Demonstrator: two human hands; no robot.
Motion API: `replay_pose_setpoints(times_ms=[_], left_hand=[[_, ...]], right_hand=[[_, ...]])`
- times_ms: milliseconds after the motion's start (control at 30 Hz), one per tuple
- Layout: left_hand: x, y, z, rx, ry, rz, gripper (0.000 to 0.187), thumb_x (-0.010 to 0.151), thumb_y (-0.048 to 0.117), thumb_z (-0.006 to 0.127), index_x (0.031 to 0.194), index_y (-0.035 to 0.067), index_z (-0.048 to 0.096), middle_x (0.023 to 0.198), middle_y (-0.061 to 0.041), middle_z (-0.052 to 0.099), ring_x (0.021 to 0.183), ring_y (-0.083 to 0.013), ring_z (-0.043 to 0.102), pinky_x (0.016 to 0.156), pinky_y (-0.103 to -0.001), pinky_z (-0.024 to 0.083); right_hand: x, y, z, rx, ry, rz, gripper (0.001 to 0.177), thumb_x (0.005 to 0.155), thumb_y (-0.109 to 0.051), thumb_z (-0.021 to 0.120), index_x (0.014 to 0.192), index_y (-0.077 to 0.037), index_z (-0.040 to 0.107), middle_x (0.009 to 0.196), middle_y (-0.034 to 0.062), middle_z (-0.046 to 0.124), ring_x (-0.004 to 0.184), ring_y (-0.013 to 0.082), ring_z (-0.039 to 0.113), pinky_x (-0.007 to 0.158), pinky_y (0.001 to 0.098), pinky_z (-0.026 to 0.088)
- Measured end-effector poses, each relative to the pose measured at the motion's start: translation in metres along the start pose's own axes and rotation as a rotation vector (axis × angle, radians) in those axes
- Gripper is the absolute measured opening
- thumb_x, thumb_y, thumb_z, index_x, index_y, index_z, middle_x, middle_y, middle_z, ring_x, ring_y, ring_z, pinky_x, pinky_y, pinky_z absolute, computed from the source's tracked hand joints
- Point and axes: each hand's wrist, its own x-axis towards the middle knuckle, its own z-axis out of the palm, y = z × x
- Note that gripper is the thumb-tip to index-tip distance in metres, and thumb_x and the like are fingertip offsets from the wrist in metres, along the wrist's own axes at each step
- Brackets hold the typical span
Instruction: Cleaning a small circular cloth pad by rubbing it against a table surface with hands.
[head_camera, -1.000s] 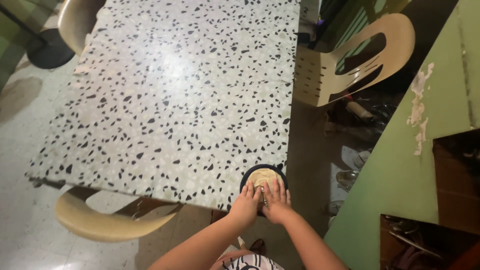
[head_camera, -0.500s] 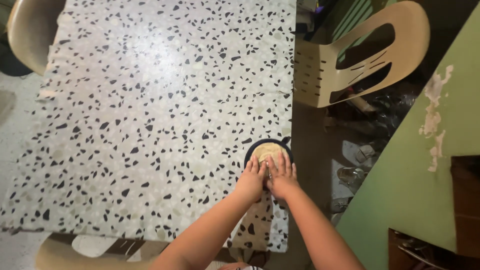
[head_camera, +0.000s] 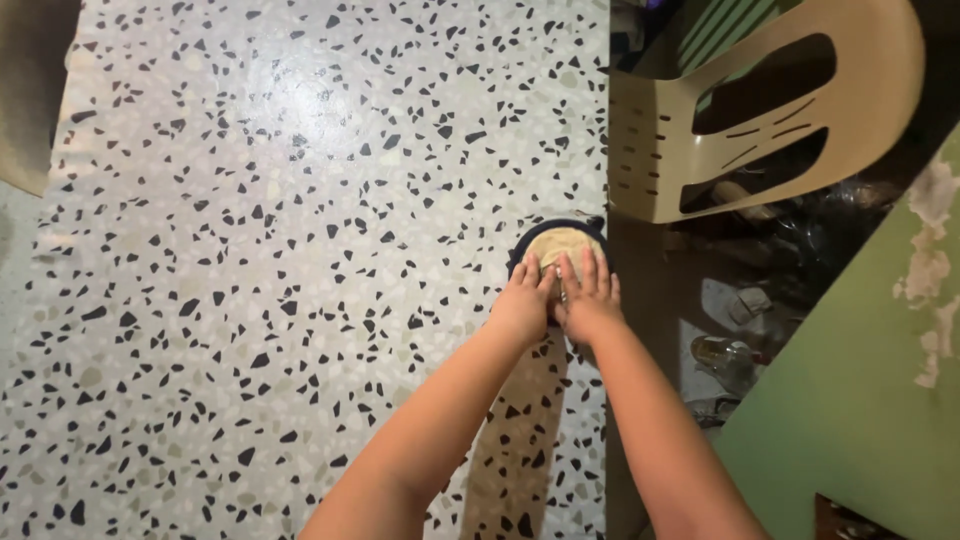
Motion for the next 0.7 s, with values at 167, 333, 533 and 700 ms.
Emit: replay_pose_setpoints(times_ms=[167, 333, 533, 700], left_hand=[[0.038, -0.014, -0.014, -0.048, 0.050, 0.009, 0.076, 0.087, 0.016, 0.063, 0.157, 0.009, 0.035, 0.163, -0.030, 0.023, 0.148, -0.0443, 0.030, 0.117, -0.041, 0.033], [0.066, -0.025, -0.010, 0.056, 0.141, 0.042, 0.070, 0.092, 0.023, 0.061, 0.155, 0.006, 0.037, 0.161, -0.032, 0.026, 0.147, -0.0440, 0.033, 0.121, -0.042, 0.032], [0.052, -0.021, -0.013, 0.072, 0.086, 0.018, 0.070, 0.092, 0.023, 0.059, 0.157, 0.009, 0.036, 0.163, -0.028, 0.025, 0.147, -0.0409, 0.033, 0.120, -0.039, 0.032], [0.012, -0.011, -0.013, 0.024, 0.067, 0.002, 0.075, 0.088, 0.017, 0.060, 0.159, 0.013, 0.035, 0.166, -0.022, 0.026, 0.150, -0.0365, 0.032, 0.119, -0.037, 0.035]], right_hand=[[0.039, 0.003, -0.014, -0.001, 0.030, 0.010, 0.098, 0.089, -0.049, 0.063, 0.164, -0.035, 0.002, 0.172, 0.0131, -0.014, 0.158, 0.0348, -0.008, 0.125, 0.0539, 0.006], [0.060, 0.000, -0.027, -0.011, 0.051, 0.029, 0.098, 0.089, -0.046, 0.063, 0.165, -0.036, 0.002, 0.172, 0.0131, -0.014, 0.158, 0.0344, -0.007, 0.125, 0.0534, 0.006], [0.051, -0.003, -0.020, 0.002, 0.096, 0.038, 0.094, 0.091, -0.048, 0.061, 0.164, -0.035, 0.003, 0.172, 0.0126, -0.012, 0.158, 0.0338, -0.006, 0.125, 0.0542, 0.006], [0.021, -0.005, 0.004, 0.009, 0.114, 0.037, 0.093, 0.091, -0.049, 0.060, 0.164, -0.033, 0.003, 0.171, 0.0133, -0.008, 0.158, 0.0341, -0.005, 0.125, 0.0543, 0.005]])
